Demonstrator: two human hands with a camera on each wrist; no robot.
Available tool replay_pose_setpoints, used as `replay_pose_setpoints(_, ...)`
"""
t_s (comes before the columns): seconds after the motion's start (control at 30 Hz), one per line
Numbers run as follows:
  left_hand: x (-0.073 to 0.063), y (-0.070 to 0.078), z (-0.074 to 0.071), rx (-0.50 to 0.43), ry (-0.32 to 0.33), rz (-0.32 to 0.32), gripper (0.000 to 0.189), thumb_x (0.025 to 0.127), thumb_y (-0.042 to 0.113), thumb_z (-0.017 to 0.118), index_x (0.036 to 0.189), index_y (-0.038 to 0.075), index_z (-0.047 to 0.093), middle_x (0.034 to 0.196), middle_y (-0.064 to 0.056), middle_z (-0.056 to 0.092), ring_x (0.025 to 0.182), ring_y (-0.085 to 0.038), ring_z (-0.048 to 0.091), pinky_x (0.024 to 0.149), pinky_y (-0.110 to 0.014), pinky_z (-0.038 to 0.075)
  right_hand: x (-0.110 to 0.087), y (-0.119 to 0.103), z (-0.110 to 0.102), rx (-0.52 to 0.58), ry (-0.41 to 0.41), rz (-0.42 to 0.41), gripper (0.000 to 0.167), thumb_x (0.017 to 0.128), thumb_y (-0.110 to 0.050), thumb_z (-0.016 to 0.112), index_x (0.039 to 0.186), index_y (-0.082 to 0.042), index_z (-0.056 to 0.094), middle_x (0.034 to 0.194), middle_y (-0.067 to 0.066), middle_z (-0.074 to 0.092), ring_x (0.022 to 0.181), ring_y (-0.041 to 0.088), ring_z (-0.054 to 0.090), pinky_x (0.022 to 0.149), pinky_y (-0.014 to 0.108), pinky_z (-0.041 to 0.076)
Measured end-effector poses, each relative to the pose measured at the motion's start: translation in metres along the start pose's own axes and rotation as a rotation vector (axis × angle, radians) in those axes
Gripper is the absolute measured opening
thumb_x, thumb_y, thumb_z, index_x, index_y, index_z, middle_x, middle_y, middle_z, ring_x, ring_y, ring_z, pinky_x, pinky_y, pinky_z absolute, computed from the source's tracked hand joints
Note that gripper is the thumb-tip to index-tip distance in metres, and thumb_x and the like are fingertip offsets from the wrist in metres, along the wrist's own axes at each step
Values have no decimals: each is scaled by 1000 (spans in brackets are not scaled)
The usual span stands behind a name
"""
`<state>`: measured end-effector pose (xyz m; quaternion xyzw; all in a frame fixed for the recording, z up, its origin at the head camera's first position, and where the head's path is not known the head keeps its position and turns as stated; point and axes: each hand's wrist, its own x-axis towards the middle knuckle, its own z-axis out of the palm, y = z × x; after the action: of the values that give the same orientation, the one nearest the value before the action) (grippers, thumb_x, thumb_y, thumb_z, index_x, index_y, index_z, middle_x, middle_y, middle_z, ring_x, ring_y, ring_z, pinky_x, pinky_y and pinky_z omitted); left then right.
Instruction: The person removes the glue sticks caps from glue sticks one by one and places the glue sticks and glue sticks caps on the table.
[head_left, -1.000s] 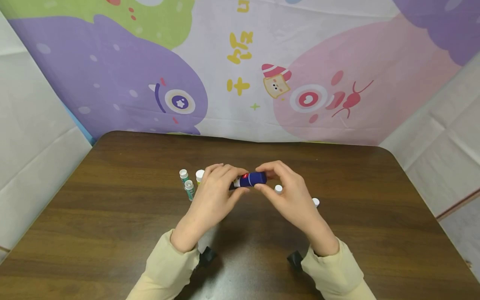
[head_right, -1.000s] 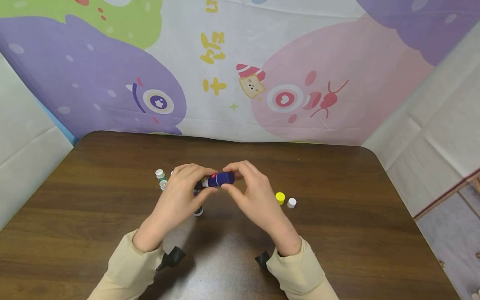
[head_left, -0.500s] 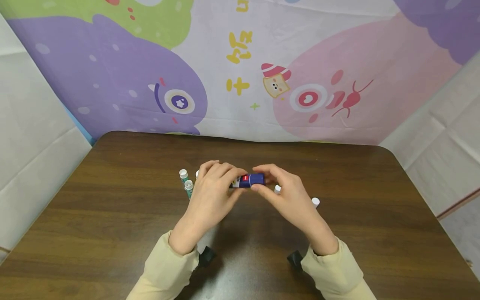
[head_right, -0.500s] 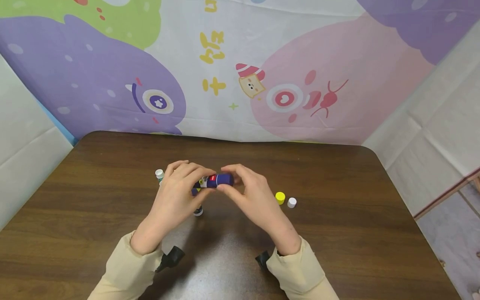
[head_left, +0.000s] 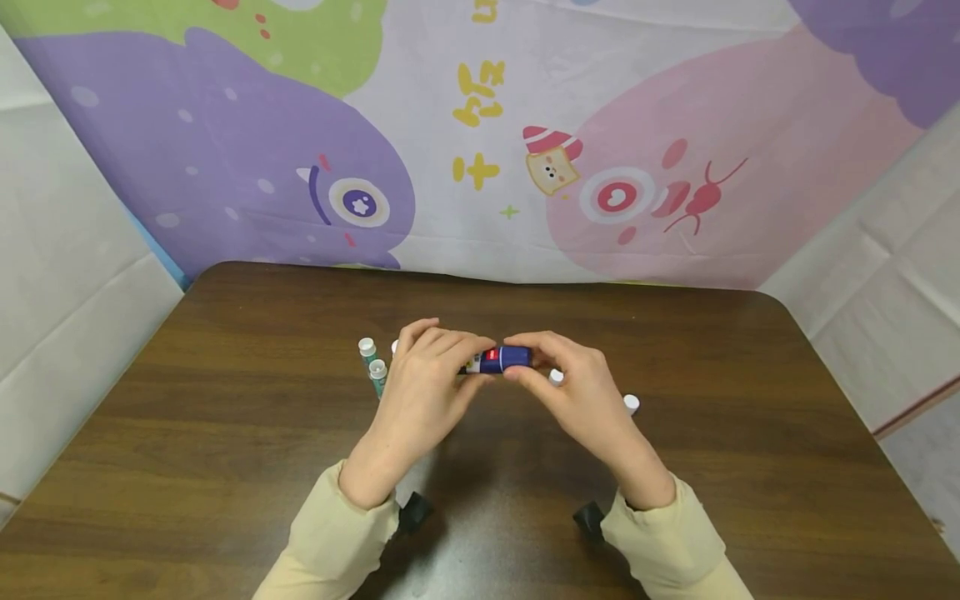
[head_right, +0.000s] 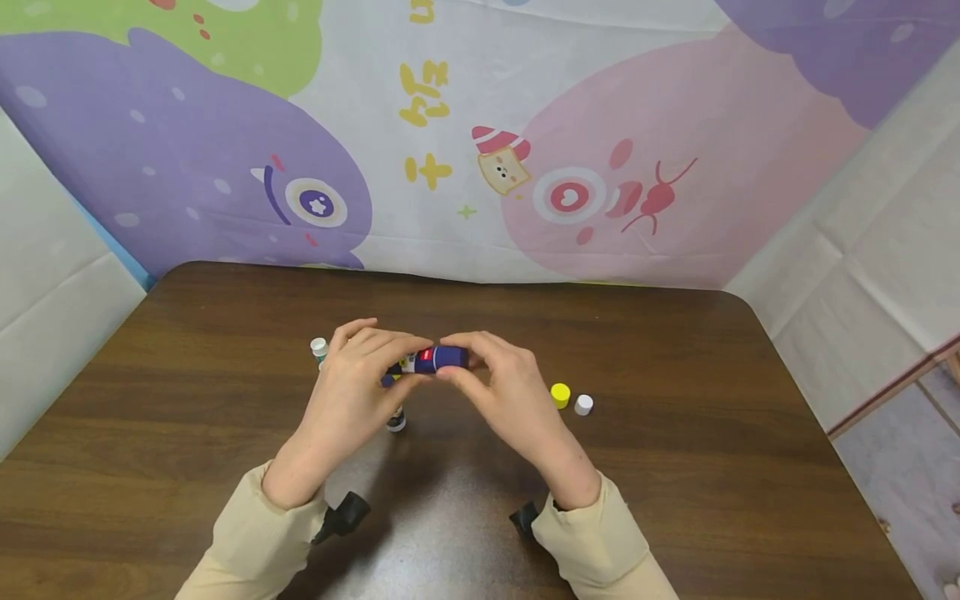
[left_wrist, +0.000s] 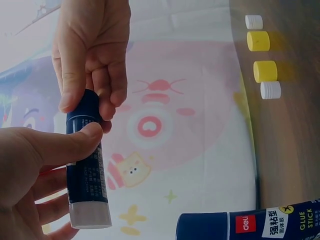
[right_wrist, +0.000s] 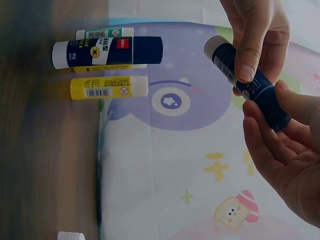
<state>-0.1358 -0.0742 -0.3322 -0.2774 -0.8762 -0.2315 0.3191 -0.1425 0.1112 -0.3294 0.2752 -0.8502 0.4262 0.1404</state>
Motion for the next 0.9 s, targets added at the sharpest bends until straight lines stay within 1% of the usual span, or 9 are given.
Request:
replay_pose_setpoints(0.13,0,0,0,4,-7,-1,28,69,16,79,95,12,69,90,2,69,84,-15,61,99,-39,31,0,0,-1,-3,9,-29,31,77,-20,69,107,-11,64,90,-3,66,77,6,60,64,28,49)
replay_pose_setpoints(0.27,0,0,0,9,-24,-14,28,70,17,78,96,12,69,90,2,69,85,-15,62,99,-39,31,0,0,-2,-10,12,-56,30,76,-17,70,105,-11,64,94,-2,65,79,7,61,68,28,50)
replay_pose_setpoints(0.4,0,1,-1,11,-35,-31,29,70,17,78,97,13,69,90,3,69,85,-14,62,99,-38,31,0,0,-2,-13,11,-63,30,76,-15,71,104,-11,64,94,-3,65,80,6,60,69,25,50)
replay_pose_setpoints(0.63,1,1,0,19,-40,-43,30,70,16,78,98,12,68,89,3,68,83,-14,62,98,-37,31,1,2,-2,-6,19,-78,29,75,-14,71,103,-12,64,94,-5,64,81,5,59,71,31,51)
replay_pose_setpoints(0.9,1,-1,-2,30,-44,-56,30,71,16,77,99,12,68,91,2,68,85,-14,61,98,-38,31,1,1,-6,-14,29,-65,31,74,-12,72,104,-10,64,98,-4,64,83,5,59,73,25,51)
